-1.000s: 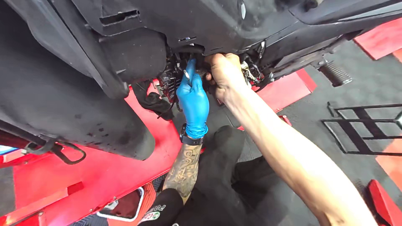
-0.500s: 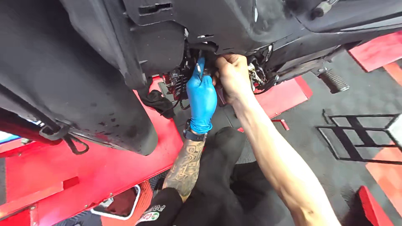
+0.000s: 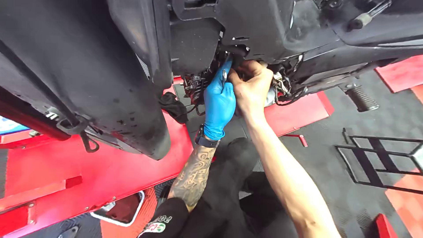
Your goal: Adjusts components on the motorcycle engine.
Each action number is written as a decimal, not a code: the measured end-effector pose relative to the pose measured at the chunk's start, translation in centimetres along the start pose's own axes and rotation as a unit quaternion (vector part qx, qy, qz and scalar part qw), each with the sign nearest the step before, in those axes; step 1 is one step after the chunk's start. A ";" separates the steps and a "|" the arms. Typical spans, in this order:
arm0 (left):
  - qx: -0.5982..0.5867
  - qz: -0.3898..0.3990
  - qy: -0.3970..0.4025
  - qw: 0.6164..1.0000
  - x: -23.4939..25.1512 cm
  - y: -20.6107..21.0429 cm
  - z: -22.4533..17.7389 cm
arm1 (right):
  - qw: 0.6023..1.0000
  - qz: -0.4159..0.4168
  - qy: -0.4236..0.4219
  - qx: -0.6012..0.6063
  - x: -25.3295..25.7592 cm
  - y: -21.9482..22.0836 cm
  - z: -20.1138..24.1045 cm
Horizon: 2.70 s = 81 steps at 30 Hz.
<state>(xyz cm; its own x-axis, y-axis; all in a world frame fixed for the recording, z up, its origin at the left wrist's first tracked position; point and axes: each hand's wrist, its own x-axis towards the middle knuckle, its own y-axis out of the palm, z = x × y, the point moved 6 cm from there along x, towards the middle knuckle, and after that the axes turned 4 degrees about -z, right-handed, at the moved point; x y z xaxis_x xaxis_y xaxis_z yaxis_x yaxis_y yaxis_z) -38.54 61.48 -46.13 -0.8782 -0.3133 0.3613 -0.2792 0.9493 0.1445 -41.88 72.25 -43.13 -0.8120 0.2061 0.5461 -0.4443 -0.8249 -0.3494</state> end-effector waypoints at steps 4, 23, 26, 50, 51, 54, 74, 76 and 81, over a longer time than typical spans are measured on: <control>-0.028 0.000 -0.040 0.999 1.0 0.0 0.6 | 1.000 0.006 -0.012 -0.003 0.0 0.0 0.0; -0.086 -0.093 0.021 0.992 -1.8 -0.9 0.7 | 0.980 0.082 0.076 0.166 0.2 0.8 -0.1; -0.057 -0.259 0.027 0.964 -2.8 -3.4 1.0 | 0.974 0.097 0.116 0.166 0.3 0.9 -0.2; 0.237 -0.248 -0.060 0.938 4.1 -5.5 4.0 | 0.930 0.159 0.159 0.289 0.7 1.0 -0.6; 0.241 -0.254 -0.055 0.935 4.0 -5.5 4.1 | 0.931 0.155 0.163 0.288 0.5 1.0 -0.6; 0.244 -0.278 -0.031 0.929 3.7 -5.4 3.5 | 0.935 0.146 0.160 0.280 0.4 1.1 -0.6; 0.165 -0.341 -0.015 0.925 3.2 -4.6 2.2 | 0.918 0.118 0.202 0.320 -0.3 1.4 -0.1; 0.148 -0.340 0.002 0.929 3.2 -4.5 2.1 | 0.914 0.111 0.205 0.331 -0.1 1.7 0.0; 0.129 -0.336 -0.006 0.933 3.2 -4.2 1.9 | 0.918 0.104 0.211 0.319 -0.3 1.7 0.0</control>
<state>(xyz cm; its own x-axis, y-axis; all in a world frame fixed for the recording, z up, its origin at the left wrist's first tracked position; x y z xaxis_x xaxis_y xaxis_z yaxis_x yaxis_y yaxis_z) -40.94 56.50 -47.37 -0.4755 -0.8406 0.2594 -0.8510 0.5143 0.1068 -42.41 70.78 -43.86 -0.9883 0.0833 0.1275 -0.0600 -0.9824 0.1769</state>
